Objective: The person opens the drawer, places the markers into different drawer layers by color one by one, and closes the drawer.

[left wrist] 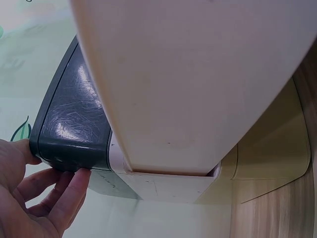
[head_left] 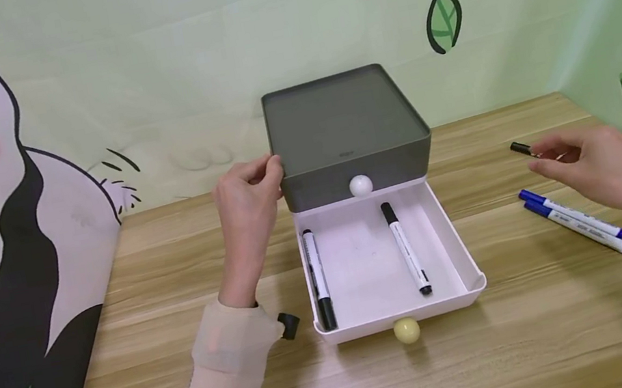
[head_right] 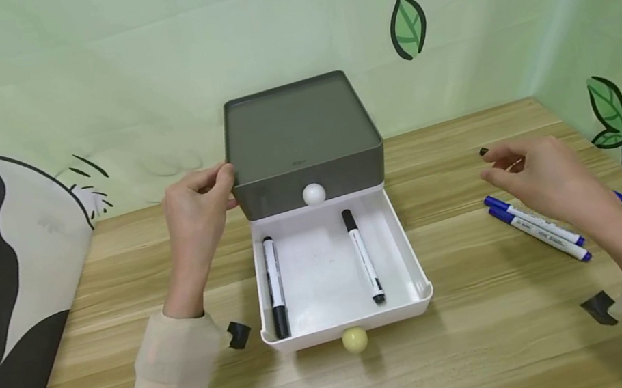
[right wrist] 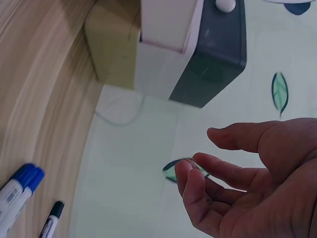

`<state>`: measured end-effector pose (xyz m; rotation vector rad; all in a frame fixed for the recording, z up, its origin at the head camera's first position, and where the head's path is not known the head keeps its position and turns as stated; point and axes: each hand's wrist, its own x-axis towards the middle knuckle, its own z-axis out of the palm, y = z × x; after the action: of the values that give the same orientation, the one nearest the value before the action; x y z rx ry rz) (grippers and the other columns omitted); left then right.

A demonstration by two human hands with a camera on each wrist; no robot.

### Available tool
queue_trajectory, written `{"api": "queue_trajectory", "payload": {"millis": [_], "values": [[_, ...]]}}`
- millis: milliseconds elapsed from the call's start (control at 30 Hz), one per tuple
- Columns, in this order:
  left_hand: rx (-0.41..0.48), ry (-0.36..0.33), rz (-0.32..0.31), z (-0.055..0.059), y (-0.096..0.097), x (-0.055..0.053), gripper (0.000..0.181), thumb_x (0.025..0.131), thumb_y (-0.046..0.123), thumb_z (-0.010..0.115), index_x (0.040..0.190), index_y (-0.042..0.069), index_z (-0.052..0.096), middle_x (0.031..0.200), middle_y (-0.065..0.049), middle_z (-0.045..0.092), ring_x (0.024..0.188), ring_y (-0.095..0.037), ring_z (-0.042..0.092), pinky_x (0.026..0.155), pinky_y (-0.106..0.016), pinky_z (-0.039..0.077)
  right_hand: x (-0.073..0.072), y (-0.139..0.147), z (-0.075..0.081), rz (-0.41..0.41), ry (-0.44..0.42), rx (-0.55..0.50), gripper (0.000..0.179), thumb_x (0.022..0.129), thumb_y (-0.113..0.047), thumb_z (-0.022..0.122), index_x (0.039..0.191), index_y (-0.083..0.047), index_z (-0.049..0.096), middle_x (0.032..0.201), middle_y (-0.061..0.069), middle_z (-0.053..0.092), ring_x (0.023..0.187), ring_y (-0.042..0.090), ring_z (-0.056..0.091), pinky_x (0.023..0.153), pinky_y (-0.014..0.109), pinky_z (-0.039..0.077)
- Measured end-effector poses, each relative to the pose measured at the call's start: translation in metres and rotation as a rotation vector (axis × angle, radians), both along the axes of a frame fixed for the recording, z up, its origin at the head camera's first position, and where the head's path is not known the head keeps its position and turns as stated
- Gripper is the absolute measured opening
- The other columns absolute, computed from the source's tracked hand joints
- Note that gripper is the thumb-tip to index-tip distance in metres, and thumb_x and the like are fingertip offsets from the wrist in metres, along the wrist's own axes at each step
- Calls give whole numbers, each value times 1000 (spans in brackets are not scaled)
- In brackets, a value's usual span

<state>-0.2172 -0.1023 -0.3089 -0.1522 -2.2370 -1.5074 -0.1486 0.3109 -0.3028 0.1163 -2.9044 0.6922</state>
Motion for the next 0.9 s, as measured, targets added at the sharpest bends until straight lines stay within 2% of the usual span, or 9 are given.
{"api": "queue_trajectory", "payload": {"millis": [100, 200, 333, 467, 633, 700, 800, 900], "values": [[-3, 1, 2, 0, -1, 0, 24, 97, 18, 71, 111, 1, 80, 97, -12, 74, 73, -18, 72, 61, -23, 60, -3, 13, -5, -49, -44, 9, 43, 106, -25, 59, 129, 10, 62, 115, 33, 65, 102, 50, 61, 75, 59, 50], [-8, 0, 7, 0, -1, 0, 24, 97, 18, 71, 111, 1, 80, 97, -12, 74, 73, -18, 72, 61, -23, 60, -7, 27, -10, -83, -74, 2, 48, 108, -29, 55, 132, 12, 58, 119, 36, 62, 105, 53, 58, 76, 62, 49], [-10, -7, 10, 1, -1, 1, 25, 97, 19, 71, 112, 2, 80, 97, -12, 74, 72, -18, 71, 61, -23, 60, -15, 42, -17, -114, -78, -5, 48, 108, -28, 55, 132, 13, 57, 119, 37, 62, 99, 51, 60, 67, 49, 52], [-3, -14, 10, 1, -1, 0, 25, 97, 19, 71, 112, 2, 80, 97, -11, 73, 71, -18, 71, 61, -23, 59, -23, 52, -24, -154, -74, 0, 44, 107, -24, 56, 129, 14, 58, 113, 38, 63, 84, 43, 63, 56, 35, 46], [-1, -18, 13, 1, -1, 0, 25, 97, 19, 71, 112, 2, 80, 96, -11, 73, 70, -18, 71, 61, -23, 59, -34, 65, -33, -180, -68, -3, 42, 107, -21, 56, 127, 15, 60, 112, 38, 63, 83, 44, 63, 54, 34, 45], [0, -19, 13, 0, -1, 0, 25, 97, 19, 71, 112, 2, 80, 96, -11, 73, 70, -18, 71, 61, -23, 59, -39, 71, -37, -194, -69, 1, 40, 106, -20, 56, 126, 15, 61, 113, 38, 63, 88, 46, 62, 56, 35, 46], [4, -21, 7, 0, -1, 0, 25, 97, 19, 71, 113, 2, 80, 97, -11, 73, 71, -18, 71, 62, -23, 59, -47, 79, -44, -213, -78, 3, 40, 106, -19, 55, 124, 16, 60, 115, 39, 62, 95, 50, 60, 63, 48, 50], [4, -18, 6, 0, -1, 0, 25, 97, 19, 71, 112, 2, 80, 97, -11, 73, 71, -18, 71, 62, -23, 60, -54, 86, -50, -232, -86, 7, 40, 106, -18, 55, 125, 16, 59, 119, 40, 60, 103, 55, 57, 75, 60, 49]]}}
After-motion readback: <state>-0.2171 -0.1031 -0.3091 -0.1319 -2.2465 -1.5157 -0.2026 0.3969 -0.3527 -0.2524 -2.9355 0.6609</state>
